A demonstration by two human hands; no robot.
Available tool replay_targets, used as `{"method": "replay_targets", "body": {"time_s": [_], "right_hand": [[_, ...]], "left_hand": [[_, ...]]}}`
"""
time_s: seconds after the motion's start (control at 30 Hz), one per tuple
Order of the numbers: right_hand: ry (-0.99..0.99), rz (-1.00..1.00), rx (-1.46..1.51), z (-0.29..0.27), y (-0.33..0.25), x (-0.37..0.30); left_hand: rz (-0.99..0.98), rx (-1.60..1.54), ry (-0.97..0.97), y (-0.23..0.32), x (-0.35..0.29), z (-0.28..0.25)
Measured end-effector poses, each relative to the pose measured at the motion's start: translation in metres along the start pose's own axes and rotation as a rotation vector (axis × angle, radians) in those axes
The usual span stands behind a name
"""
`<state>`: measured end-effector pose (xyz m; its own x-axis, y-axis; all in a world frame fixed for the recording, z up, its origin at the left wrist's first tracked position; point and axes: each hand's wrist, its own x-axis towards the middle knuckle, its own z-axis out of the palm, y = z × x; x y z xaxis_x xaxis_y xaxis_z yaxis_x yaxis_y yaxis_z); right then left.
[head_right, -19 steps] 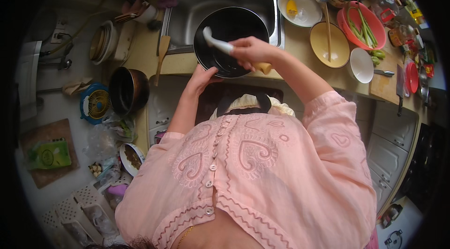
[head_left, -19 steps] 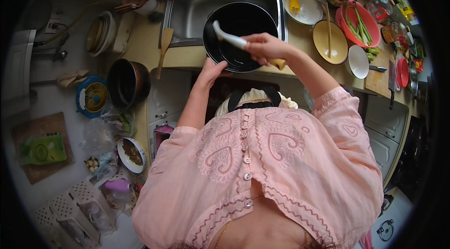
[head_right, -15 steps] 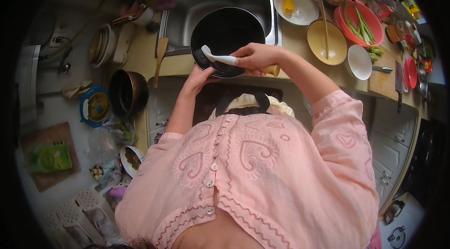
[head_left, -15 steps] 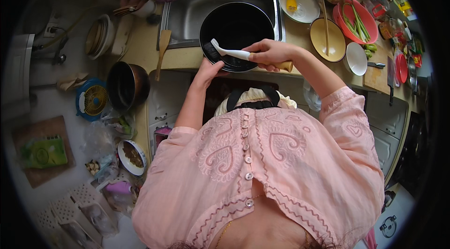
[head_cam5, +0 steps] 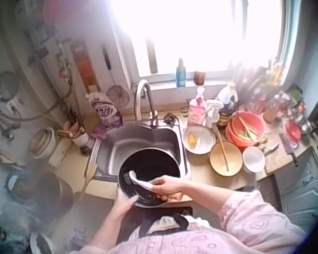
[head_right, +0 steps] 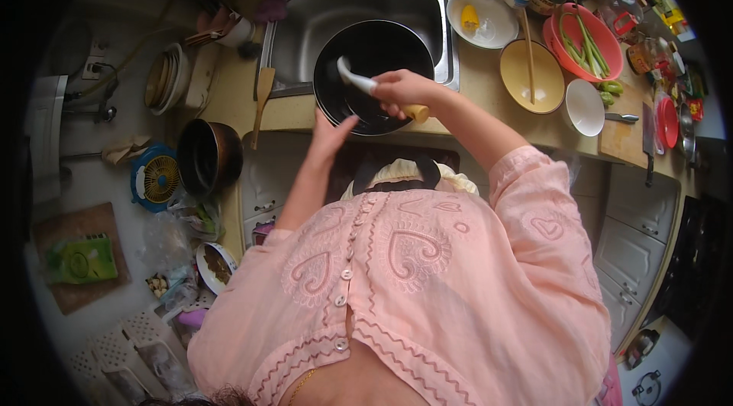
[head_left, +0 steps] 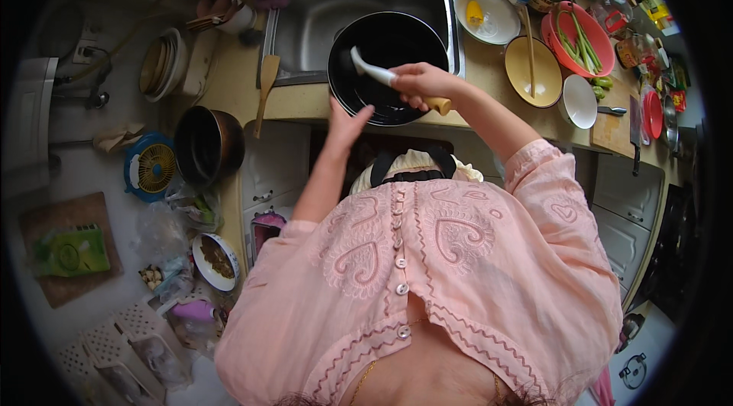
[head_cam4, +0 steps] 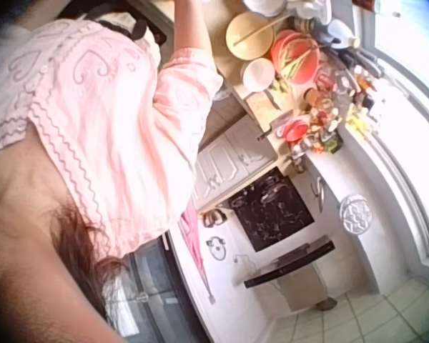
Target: The person washes a small white bowl under running water in a kitchen sink, rinsing it thoroughly before placing it on a drying rack. They then pick up a black pot and a white ladle, scrubbing the pot's interior with the ladle and rinsing both items under the tap.
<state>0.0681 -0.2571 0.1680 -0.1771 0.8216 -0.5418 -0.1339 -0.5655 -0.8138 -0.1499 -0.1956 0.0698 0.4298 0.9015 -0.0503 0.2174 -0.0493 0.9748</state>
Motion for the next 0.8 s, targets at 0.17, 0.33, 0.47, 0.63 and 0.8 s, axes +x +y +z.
{"method": "replay_targets", "body": {"time_s": [0.17,0.33,0.47,0.63,0.8], "right_hand": [[-0.113,0.038,-0.238,0.002,0.001,-0.011],[-0.112,0.062,-0.585,-0.001,0.005,-0.001],[0.139,0.056,0.392,-0.003,0.005,0.022],[-0.096,0.146,-0.305,0.011,0.003,0.001],[-0.013,0.058,0.007,0.001,0.011,0.015]], "left_hand": [[-0.61,-0.42,-0.214,0.042,-0.026,0.023],[-0.474,-0.335,-0.221,0.036,-0.003,0.001],[-0.028,-0.085,0.053,-0.028,0.001,0.015],[-0.303,-0.209,0.011,0.025,-0.006,0.008],[-0.162,-0.156,-0.094,0.004,0.009,-0.002]]}}
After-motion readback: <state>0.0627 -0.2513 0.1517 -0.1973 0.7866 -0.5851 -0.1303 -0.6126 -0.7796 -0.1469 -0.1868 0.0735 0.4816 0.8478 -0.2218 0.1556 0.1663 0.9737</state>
